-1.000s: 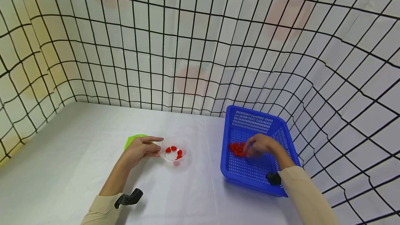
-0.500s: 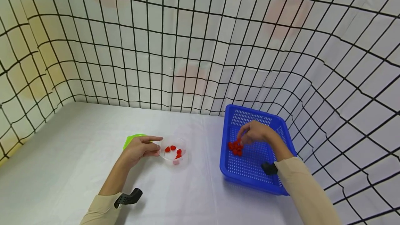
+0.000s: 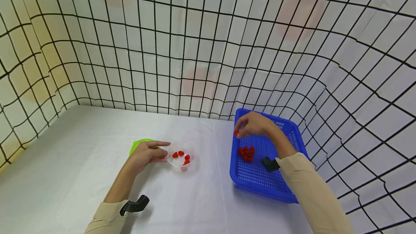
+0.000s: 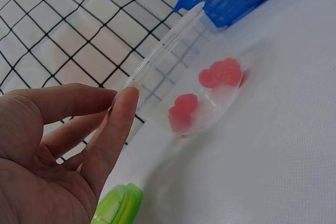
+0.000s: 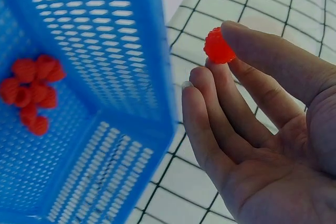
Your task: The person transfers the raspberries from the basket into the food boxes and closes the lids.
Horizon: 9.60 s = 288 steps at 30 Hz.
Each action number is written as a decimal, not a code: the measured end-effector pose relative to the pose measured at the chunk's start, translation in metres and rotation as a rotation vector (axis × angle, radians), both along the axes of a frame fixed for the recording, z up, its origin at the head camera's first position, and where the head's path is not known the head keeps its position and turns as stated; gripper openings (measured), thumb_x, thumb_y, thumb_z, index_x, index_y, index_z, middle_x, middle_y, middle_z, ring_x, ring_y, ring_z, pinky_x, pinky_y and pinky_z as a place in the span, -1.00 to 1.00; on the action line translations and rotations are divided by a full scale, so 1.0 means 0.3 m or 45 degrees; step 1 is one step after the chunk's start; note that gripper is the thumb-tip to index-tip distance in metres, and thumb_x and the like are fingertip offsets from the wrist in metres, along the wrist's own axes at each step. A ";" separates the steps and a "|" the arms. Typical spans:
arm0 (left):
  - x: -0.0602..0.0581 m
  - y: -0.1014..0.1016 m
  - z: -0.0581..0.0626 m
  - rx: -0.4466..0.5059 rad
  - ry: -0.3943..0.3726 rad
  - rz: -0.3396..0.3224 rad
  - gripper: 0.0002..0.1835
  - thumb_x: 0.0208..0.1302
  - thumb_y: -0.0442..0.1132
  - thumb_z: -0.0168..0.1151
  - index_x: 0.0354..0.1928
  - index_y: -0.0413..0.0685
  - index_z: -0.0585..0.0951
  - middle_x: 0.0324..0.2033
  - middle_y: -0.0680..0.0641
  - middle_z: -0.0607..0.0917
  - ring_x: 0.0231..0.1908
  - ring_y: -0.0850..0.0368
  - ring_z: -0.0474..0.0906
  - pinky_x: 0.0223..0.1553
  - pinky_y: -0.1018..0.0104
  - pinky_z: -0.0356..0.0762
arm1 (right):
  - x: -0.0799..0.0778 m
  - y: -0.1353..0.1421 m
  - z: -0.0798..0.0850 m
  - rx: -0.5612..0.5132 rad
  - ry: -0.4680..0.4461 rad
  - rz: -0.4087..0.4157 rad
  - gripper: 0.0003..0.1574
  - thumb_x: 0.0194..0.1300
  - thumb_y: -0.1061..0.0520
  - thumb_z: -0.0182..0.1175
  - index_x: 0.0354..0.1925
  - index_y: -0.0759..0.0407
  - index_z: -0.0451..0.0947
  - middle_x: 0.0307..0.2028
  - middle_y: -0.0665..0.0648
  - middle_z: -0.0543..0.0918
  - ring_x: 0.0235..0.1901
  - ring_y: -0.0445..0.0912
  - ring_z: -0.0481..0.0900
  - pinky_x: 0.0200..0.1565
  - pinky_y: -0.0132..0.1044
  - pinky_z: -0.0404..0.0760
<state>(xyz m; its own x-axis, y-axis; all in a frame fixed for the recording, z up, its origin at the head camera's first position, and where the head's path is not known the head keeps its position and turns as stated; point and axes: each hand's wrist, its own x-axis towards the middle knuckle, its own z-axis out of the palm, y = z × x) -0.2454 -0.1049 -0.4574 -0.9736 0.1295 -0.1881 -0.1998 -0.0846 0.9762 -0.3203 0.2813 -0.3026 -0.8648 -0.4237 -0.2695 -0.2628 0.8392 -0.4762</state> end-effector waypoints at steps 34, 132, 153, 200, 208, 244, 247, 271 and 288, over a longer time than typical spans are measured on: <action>-0.008 0.004 -0.003 0.006 0.007 0.003 -0.59 0.29 -0.45 0.28 0.18 -0.39 0.61 -0.33 -0.27 0.75 -0.49 0.09 0.76 -0.27 0.32 0.78 | 0.001 -0.496 -0.154 -0.033 -0.055 0.117 -0.88 0.15 0.06 0.50 -0.30 -0.04 0.76 -0.38 -0.05 0.80 -0.30 -0.02 0.70 -0.27 -0.26 0.66; 0.002 0.004 -0.004 0.015 0.023 0.002 -0.59 0.27 -0.47 0.29 0.17 -0.39 0.62 -0.31 -0.24 0.74 -0.47 0.07 0.76 -0.25 0.28 0.79 | 0.016 -0.093 -0.055 -0.293 0.089 -0.149 -0.60 0.27 0.04 0.42 0.07 0.06 0.69 0.00 0.20 0.75 -0.12 -0.03 0.74 0.00 -0.09 0.75; 0.002 -0.004 -0.011 0.008 0.017 0.011 -0.61 0.26 -0.46 0.31 0.14 -0.35 0.65 -0.33 -0.23 0.74 -0.47 0.07 0.76 -0.26 0.29 0.79 | -0.042 0.205 -0.197 -0.284 0.000 -0.302 -0.51 0.36 0.07 0.33 0.18 0.25 0.61 0.11 0.36 0.65 0.01 0.12 0.70 0.14 0.06 0.70; -0.003 0.000 -0.007 -0.016 0.006 0.024 -0.64 0.27 -0.45 0.31 0.12 -0.31 0.67 -0.21 -0.38 0.74 -0.46 0.07 0.75 -0.27 0.32 0.78 | -0.114 0.315 -0.384 -0.201 -0.262 -0.475 -0.62 0.27 0.31 0.31 0.06 0.39 0.67 -0.09 0.29 0.75 -0.10 0.05 0.75 0.05 0.00 0.74; -0.002 0.000 -0.008 -0.028 0.007 0.022 -0.64 0.28 -0.44 0.31 0.12 -0.29 0.68 -0.22 -0.34 0.75 -0.46 0.07 0.75 -0.26 0.32 0.78 | -0.108 0.311 -0.391 -0.209 -0.275 -0.467 -0.61 0.31 0.30 0.28 0.09 0.41 0.64 -0.02 0.36 0.72 -0.01 0.13 0.72 0.11 0.03 0.71; 0.003 0.001 -0.004 -0.037 -0.001 0.026 -0.64 0.26 -0.41 0.34 0.12 -0.27 0.68 -0.22 -0.34 0.75 -0.46 0.06 0.76 -0.26 0.33 0.78 | -0.087 0.277 -0.317 -0.262 -0.199 -0.467 -0.70 0.29 0.35 0.26 0.00 0.31 0.71 0.01 0.34 0.70 -0.14 0.04 0.76 0.07 0.06 0.73; 0.002 0.001 -0.004 -0.043 -0.003 0.029 -0.64 0.28 -0.41 0.33 0.12 -0.26 0.69 -0.24 -0.32 0.75 -0.46 0.06 0.76 -0.26 0.34 0.78 | -0.084 0.257 -0.286 -0.258 -0.189 -0.430 -0.70 0.31 0.30 0.27 0.01 0.28 0.70 -0.05 0.29 0.74 -0.10 0.06 0.76 0.13 0.12 0.69; 0.005 0.002 0.001 -0.023 -0.010 0.026 -0.65 0.28 -0.40 0.32 0.12 -0.26 0.69 -0.20 -0.36 0.75 -0.47 0.06 0.76 -0.25 0.33 0.78 | -0.025 -0.061 -0.054 -0.190 0.048 -0.051 -0.72 0.27 0.15 0.36 -0.03 0.14 0.72 -0.15 0.14 0.79 -0.13 -0.02 0.71 0.09 0.07 0.69; -0.003 0.003 -0.003 -0.015 0.005 0.003 -0.62 0.28 -0.43 0.30 0.15 -0.33 0.65 -0.22 -0.35 0.74 -0.47 0.07 0.76 -0.26 0.32 0.78 | 0.010 -0.384 -0.133 -0.232 -0.059 0.049 -0.82 0.26 0.13 0.36 -0.14 0.06 0.75 -0.25 0.04 0.81 -0.21 -0.06 0.75 -0.03 -0.11 0.76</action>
<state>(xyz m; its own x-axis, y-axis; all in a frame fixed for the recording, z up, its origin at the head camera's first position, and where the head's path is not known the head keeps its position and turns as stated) -0.2464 -0.1039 -0.4583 -0.9746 0.1249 -0.1858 -0.1959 -0.0736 0.9779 -0.3173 0.1662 -0.3425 -0.8354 -0.5017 -0.2243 -0.2673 0.7275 -0.6319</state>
